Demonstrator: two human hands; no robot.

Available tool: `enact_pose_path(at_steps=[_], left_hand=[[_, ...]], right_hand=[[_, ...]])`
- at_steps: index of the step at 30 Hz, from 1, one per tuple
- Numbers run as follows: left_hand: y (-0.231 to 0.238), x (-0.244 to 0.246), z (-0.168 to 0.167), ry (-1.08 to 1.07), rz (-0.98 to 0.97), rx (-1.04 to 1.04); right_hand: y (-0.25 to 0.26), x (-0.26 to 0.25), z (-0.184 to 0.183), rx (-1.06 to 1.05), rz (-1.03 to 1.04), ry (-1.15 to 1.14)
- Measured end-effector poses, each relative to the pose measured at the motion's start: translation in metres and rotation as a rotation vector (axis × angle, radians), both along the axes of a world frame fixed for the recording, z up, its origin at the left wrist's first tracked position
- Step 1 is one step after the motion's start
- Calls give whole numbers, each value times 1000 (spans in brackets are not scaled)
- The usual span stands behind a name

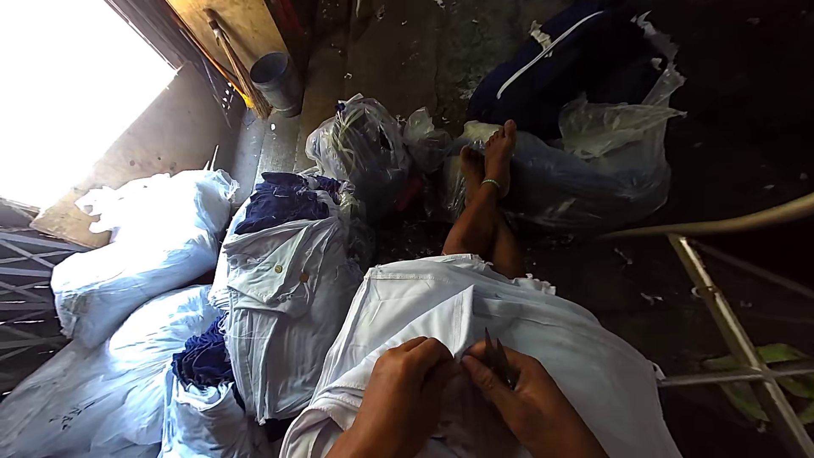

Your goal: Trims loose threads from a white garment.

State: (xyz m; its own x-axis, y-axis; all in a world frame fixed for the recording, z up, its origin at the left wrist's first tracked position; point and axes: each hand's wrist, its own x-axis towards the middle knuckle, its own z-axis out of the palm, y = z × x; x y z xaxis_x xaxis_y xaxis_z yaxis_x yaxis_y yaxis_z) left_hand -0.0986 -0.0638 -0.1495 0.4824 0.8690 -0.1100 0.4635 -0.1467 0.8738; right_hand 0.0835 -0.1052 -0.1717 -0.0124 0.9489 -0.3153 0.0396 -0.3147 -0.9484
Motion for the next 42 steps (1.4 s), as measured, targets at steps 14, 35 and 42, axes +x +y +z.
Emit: enact_pose_path(at_steps=[14,35,42], left_hand=[[0,-6,-2,-101,89,-75],[-6,6,4,-188,254,-15],[-4,2,10,-204,279,10]], right_hand=[[-2,2,-7,-83,-93,78],[-7,-4,18,-106,-197,685],[-5,1,23,-484,231,887]])
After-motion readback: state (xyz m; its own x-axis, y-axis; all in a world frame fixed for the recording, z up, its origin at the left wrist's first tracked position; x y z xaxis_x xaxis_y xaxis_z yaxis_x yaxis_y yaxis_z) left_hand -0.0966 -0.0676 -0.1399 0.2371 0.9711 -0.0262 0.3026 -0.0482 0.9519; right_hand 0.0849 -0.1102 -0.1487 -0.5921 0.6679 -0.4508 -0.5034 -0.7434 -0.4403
